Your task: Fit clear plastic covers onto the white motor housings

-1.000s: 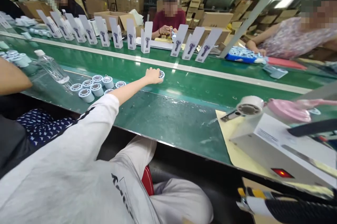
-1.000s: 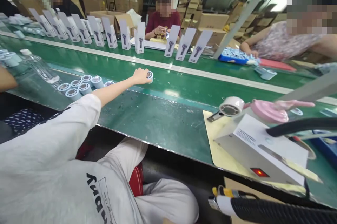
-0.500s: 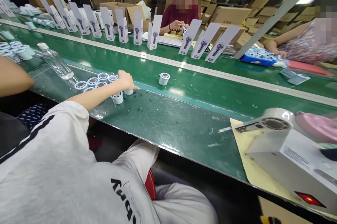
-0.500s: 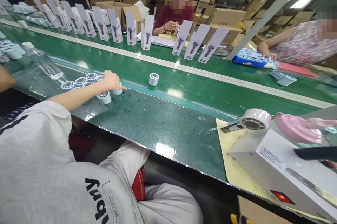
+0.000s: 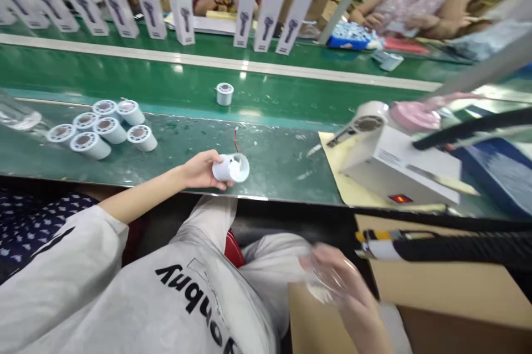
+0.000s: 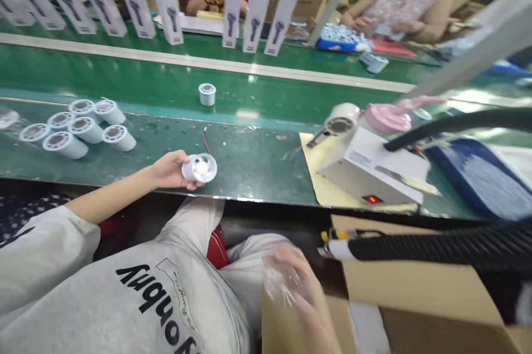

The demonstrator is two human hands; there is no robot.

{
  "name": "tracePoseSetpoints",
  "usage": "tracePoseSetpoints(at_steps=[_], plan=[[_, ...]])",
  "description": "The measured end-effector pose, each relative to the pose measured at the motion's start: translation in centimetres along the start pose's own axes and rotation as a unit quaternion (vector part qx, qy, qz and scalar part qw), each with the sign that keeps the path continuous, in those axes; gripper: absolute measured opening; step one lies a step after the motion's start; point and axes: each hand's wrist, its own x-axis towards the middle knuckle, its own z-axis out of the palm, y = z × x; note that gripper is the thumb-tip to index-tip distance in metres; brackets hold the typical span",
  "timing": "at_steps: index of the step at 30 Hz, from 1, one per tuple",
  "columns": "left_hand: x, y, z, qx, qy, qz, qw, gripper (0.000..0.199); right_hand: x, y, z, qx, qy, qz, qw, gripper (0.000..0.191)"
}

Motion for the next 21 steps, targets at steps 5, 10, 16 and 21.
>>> tracePoseSetpoints(at_steps=[5,10,16,21], plan=[[1.6,-2.7,6.7,-0.053,-0.18,-0.131,0.973,0.048,1.9,-0.8,4.4,-0.278,0.03,-0.091,0.956,0.045],[1.8,-2.5,9.2,0.205,-0.204,-0.01,0.957,0.027,3.4,-1.0,5.3,-0.378,0.024,-0.021,0.925,0.042],[1.0,-2.7,9.9,0.348,-0.099,0.19,0.913,0.019,2.6,-0.3,4.5,-0.155,-0.029,0.065,0.985,0.009],[1.1,-4.2,9.7,0.286,-0.063,0.211,0.933,0.048,2.6,-0.5,4.5,0.058,0.031,0.119,0.991,0.026]])
